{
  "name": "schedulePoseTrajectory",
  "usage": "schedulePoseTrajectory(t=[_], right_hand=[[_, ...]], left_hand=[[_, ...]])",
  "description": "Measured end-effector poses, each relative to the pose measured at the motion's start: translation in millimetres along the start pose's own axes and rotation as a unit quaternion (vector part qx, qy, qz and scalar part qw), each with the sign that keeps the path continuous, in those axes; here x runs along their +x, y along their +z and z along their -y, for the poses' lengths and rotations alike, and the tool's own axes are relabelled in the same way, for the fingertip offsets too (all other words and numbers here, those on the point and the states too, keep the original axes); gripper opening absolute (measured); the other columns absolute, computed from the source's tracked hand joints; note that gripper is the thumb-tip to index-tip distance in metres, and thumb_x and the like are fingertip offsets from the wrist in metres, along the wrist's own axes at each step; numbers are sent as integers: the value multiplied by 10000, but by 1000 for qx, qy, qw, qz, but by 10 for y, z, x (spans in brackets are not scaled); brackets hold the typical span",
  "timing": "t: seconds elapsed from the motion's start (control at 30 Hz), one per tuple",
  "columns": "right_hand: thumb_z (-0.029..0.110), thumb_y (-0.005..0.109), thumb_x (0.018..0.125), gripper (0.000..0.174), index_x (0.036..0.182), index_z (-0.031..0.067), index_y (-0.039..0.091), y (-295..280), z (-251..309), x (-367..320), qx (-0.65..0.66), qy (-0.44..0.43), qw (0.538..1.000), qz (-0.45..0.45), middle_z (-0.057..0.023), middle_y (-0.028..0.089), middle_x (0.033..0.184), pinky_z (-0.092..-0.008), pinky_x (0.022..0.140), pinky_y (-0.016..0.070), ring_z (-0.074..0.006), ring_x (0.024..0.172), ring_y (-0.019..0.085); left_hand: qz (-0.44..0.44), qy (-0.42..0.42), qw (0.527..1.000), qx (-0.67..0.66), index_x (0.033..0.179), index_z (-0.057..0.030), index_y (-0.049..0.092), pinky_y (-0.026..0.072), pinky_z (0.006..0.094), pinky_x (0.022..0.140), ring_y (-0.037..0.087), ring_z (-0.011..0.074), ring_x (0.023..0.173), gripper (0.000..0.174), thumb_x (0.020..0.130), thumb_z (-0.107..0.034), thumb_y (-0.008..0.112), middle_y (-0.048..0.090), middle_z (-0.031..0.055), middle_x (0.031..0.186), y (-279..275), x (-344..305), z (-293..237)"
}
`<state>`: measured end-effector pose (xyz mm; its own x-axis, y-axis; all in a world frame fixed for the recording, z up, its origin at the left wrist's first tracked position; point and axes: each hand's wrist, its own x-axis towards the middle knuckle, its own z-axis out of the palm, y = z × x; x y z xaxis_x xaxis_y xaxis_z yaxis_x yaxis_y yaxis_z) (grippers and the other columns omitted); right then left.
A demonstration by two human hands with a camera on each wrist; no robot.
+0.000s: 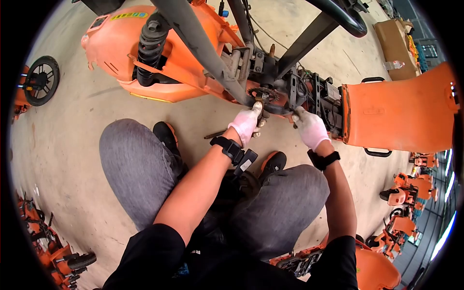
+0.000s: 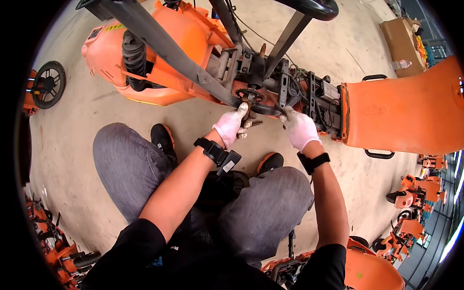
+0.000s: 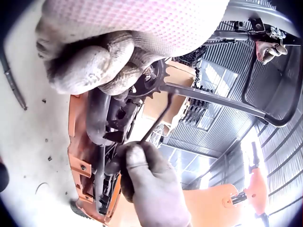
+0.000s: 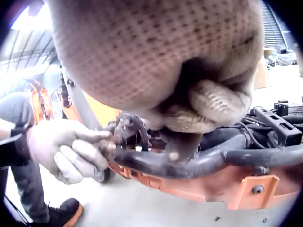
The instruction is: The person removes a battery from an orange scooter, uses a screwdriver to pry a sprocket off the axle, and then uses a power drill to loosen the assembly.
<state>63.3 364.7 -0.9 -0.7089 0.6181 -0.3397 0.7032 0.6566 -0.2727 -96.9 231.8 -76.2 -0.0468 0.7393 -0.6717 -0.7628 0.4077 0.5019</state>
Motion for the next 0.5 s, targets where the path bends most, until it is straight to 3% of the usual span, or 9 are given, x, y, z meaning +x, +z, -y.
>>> schedulePoseTrajectory(t=[0.03,0.07,0.13,0.17,0.3,0.43,0.5], right_hand=[[243,498,973,287,1036,-20,592,-29,-26,-12,108,-7,994,3,-204,673,871,-458,764,480,-394,840,636],[243,498,973,287,1036,-20,592,-48,-20,-40,108,-11,994,2,-204,673,871,-458,764,480,-394,840,636],[229,492,973,294,1037,-40,592,-191,153,-157,188,-28,975,114,-200,667,825,-428,745,478,-366,790,637],[219,486,967,296,994,-53,600,-211,203,-207,192,-34,969,151,-195,660,780,-409,731,477,-342,756,631],[219,479,958,306,902,-51,612,-199,296,-278,173,22,975,140,-193,664,753,-414,719,471,-355,717,617],[232,476,964,326,896,-55,613,-191,293,-249,172,13,972,161,-173,671,744,-403,695,469,-323,677,608],[221,454,995,317,901,-51,586,-202,314,-228,225,25,953,199,-80,636,667,-291,600,458,-135,613,594]], left_hand=[[2,0,1000,-4,841,-95,634,357,263,469,413,93,530,462,1015,-474,435,492,-23,669,-12,23,6],[2,1,1000,-9,840,-93,634,360,268,471,414,99,527,461,1013,-473,439,496,-19,671,-27,40,15],[7,7,1000,-16,865,-88,635,351,267,478,389,100,510,463,1006,-489,451,503,-13,677,-13,60,44],[14,10,1000,-21,891,-82,635,343,266,484,364,101,493,469,999,-505,463,510,-7,683,8,71,68],[11,9,1000,-16,927,-93,632,367,282,492,400,107,505,432,1005,-482,461,533,-10,703,83,132,132],[16,20,999,-19,943,-95,636,386,282,508,426,108,533,413,1007,-466,465,554,-14,731,95,160,145],[17,20,999,-37,955,-96,635,430,290,540,470,113,584,377,1009,-435,478,571,-12,776,94,136,144]])
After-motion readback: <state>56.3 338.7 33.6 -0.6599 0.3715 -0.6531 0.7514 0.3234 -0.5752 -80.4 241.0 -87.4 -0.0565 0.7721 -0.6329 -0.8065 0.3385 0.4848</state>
